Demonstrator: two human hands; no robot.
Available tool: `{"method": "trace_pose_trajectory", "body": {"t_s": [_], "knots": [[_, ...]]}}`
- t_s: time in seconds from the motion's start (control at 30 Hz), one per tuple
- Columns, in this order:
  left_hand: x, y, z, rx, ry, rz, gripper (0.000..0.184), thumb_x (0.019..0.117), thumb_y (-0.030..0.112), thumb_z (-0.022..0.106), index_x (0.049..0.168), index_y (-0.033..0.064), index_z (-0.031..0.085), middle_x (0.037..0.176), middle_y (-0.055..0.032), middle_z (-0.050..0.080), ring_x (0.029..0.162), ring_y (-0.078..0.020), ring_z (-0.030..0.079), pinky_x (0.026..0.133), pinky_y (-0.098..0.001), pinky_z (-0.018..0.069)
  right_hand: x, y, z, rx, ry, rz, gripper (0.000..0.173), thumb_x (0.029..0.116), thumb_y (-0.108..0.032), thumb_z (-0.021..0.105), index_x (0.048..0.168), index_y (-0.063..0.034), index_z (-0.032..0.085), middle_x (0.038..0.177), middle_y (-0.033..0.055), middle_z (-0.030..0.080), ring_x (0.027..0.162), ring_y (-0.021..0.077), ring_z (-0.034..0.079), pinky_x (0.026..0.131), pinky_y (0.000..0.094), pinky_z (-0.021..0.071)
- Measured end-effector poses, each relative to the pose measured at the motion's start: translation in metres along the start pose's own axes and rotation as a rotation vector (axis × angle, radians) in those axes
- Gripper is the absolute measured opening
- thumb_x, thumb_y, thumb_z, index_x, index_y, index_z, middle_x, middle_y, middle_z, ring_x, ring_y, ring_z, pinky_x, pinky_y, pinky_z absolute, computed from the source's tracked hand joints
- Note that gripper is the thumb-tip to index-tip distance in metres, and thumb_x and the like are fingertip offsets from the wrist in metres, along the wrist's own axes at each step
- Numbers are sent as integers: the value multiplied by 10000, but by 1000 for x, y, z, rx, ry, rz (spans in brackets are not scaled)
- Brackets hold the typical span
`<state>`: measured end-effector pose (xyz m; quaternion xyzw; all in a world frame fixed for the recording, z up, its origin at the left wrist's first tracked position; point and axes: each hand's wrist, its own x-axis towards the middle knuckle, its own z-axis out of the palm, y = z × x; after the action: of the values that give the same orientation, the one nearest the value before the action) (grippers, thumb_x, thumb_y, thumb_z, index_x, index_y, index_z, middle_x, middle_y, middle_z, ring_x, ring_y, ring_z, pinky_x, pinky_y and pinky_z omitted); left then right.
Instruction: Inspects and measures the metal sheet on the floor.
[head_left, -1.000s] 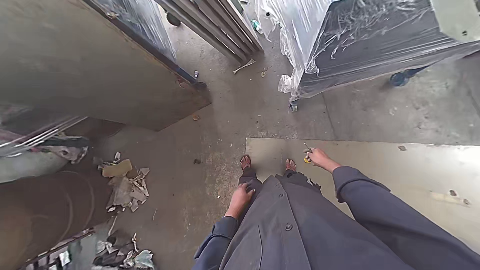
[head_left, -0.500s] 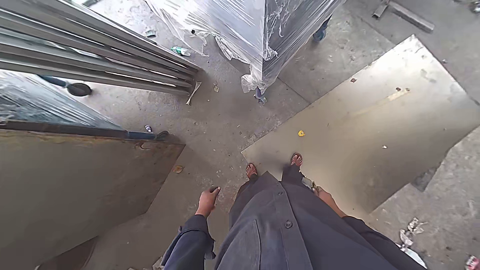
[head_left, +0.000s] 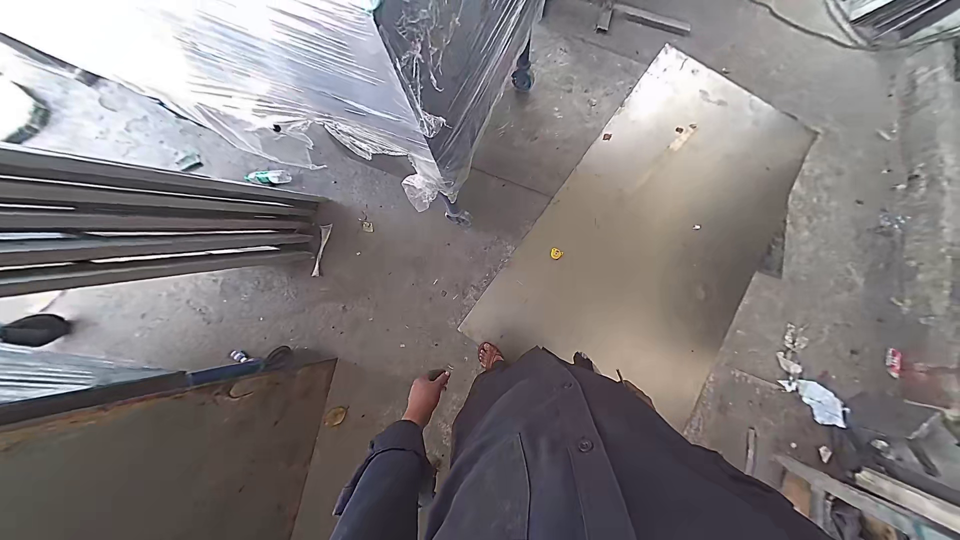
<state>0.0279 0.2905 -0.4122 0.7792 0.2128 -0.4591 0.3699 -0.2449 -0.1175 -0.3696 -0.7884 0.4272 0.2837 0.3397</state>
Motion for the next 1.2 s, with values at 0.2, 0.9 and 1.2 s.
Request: {"method": "trace_pose_trajectory", "body": {"t_s": [0.2, 0.9, 1.2], "knots": [[-21, 51, 31, 327, -132, 176, 402, 1051, 310, 610, 1347, 38, 639, 1239, -176, 698, 1066, -288, 695, 945, -495, 543, 0, 21, 15, 39, -122, 121, 466, 1120, -382, 399, 1189, 1, 654, 1114, 238, 698, 1092, 378, 674, 951, 571, 494], [69, 142, -83, 887, -267, 310, 374, 1064, 293, 591, 1322, 25, 642, 1199, -193, 704, 1047, -303, 704, 923, -509, 553, -131, -17, 197, 760, 224, 804, 568, 1120, -474, 338, 1255, -36, 674, 1144, 228, 700, 1082, 386, 661, 966, 583, 478], [85, 135, -98, 986, -317, 275, 362, 1067, 282, 594, 1305, 15, 650, 1217, -200, 703, 1084, -323, 694, 938, -524, 543, -147, -54, 213, 881, 260, 816, 521, 1126, -447, 335, 1270, -79, 673, 1108, 189, 705, 1028, 342, 665, 950, 554, 479]]}}
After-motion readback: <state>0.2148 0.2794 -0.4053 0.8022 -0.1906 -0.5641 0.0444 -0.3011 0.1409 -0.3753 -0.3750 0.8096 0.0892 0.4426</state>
